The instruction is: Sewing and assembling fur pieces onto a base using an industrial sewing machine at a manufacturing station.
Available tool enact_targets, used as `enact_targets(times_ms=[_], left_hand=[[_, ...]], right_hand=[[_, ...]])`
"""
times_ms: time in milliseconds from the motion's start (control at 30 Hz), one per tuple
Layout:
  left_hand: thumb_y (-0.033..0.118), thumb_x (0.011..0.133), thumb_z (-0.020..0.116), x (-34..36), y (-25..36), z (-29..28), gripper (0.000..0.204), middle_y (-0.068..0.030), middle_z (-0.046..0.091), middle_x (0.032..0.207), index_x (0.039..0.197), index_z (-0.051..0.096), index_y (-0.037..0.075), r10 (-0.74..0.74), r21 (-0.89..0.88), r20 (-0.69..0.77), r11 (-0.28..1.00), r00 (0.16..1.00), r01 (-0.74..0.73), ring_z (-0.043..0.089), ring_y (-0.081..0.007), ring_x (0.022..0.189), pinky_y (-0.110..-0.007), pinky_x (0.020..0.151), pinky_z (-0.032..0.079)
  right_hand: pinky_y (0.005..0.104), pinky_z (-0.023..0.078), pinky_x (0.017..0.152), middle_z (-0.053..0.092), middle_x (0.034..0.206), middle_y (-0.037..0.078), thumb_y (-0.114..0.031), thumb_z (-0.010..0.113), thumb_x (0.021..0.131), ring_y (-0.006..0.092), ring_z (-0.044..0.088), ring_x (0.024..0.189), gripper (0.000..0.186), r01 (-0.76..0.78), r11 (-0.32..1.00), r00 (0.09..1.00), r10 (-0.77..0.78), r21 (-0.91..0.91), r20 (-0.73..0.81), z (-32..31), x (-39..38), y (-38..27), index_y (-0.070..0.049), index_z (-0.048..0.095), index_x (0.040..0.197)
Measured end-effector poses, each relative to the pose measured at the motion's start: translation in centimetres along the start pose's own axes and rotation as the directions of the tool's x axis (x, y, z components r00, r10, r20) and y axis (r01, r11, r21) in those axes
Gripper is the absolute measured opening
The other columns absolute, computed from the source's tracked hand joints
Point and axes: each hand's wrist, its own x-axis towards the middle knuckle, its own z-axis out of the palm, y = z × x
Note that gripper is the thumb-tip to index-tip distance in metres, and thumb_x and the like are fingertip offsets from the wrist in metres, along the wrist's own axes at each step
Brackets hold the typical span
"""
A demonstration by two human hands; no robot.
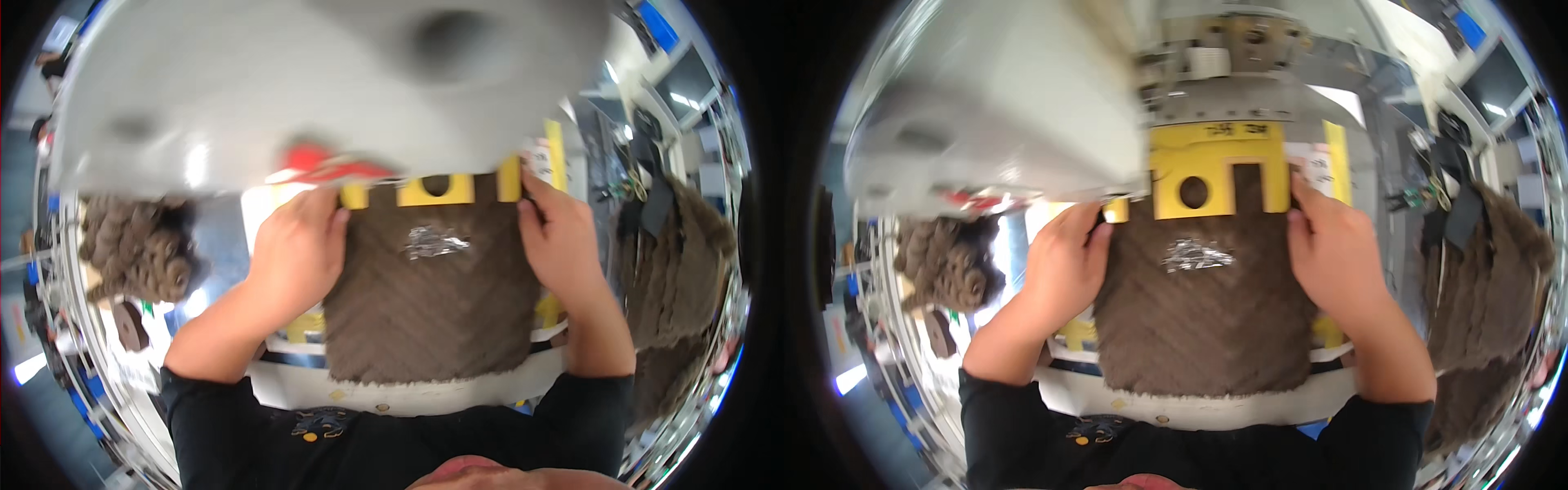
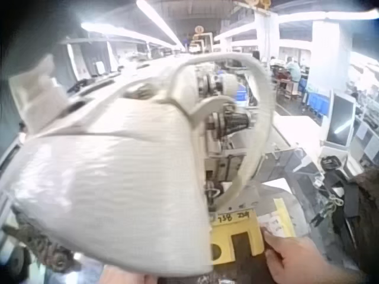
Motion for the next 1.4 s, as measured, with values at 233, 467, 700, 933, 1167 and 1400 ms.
enact_targets(times_ms=[233, 467, 700, 933, 1167, 1400], left_hand=[[0.013, 0.097, 0.060, 0.0, -0.3, 0.4, 0.030, -0.0207, 0.067, 0.088, 0.120, 0.060, -0.006, -0.007, 0.031, 0.028, 1.000, 1.000, 0.006, 0.067, -0.0415, 0.083, -0.050, 0.075, 0.054], [0.014, 0.095, 0.066, -1.0, -1.2, 0.8, 0.035, -0.0158, 0.065, 0.081, 0.123, 0.064, -0.005, 0.052, 0.009, -0.094, 0.999, 0.994, -0.051, 0.067, -0.0357, 0.075, -0.046, 0.069, 0.054], [0.007, 0.092, 0.064, -0.8, -1.8, 1.6, 0.035, -0.0171, 0.064, 0.080, 0.124, 0.063, -0.009, 0.143, 0.003, -0.152, 0.990, 0.978, -0.144, 0.066, -0.0362, 0.074, -0.045, 0.069, 0.054], [0.004, 0.091, 0.059, 0.2, -1.8, 1.3, 0.023, -0.0214, 0.065, 0.083, 0.112, 0.064, -0.007, 0.139, 0.022, -0.076, 0.990, 0.987, -0.138, 0.065, -0.0408, 0.080, -0.049, 0.077, 0.054], [0.001, 0.090, 0.055, 0.4, -1.3, 0.8, 0.021, -0.0249, 0.069, 0.088, 0.106, 0.065, -0.008, 0.076, 0.047, -0.073, 0.996, 0.994, -0.072, 0.069, -0.0420, 0.085, -0.049, 0.078, 0.055], [0.005, 0.095, 0.056, 0.4, -0.7, 0.5, 0.024, -0.0251, 0.070, 0.093, 0.113, 0.066, -0.006, 0.069, 0.040, -0.050, 0.997, 0.996, -0.067, 0.068, -0.0444, 0.088, -0.051, 0.081, 0.054]], right_hand=[[0.0380, 0.052, 0.064, 0.066, 0.080, 0.025, -0.002, 0.062, 0.093, 0.0346, 0.065, 0.063, 0.041, -0.121, 0.992, 0.993, 0.121, -0.045, -0.009, 0.5, 0.3, -0.3, -0.001, 0.066, 0.134], [0.0295, 0.047, 0.059, 0.060, 0.070, 0.016, -0.003, 0.061, 0.096, 0.0139, 0.050, 0.057, 0.039, -0.127, 0.991, 0.992, 0.126, -0.044, -0.021, 0.8, 0.0, -0.1, 0.001, 0.066, 0.134], [0.0285, 0.048, 0.060, 0.062, 0.069, 0.014, -0.003, 0.061, 0.096, 0.0121, 0.051, 0.057, 0.036, -0.055, 0.997, 0.997, 0.052, -0.061, -0.055, 1.0, -0.2, 0.6, 0.004, 0.066, 0.131], [0.0321, 0.048, 0.059, 0.062, 0.069, 0.016, -0.007, 0.064, 0.095, 0.0197, 0.056, 0.056, 0.035, -0.103, 0.992, 0.995, 0.102, -0.070, -0.023, 0.5, 0.2, 0.8, 0.001, 0.068, 0.129], [0.0381, 0.052, 0.069, 0.066, 0.080, 0.025, -0.009, 0.064, 0.094, 0.0380, 0.065, 0.068, 0.037, -0.087, 0.996, 0.996, 0.087, 0.031, 0.013, 0.6, 0.8, 1.1, -0.002, 0.067, 0.130], [0.0465, 0.054, 0.078, 0.068, 0.088, 0.030, -0.009, 0.061, 0.094, 0.0465, 0.068, 0.087, 0.038, -0.128, 0.992, 0.989, 0.129, -0.011, 0.076, -0.7, 0.6, -0.8, -0.001, 0.066, 0.131]])
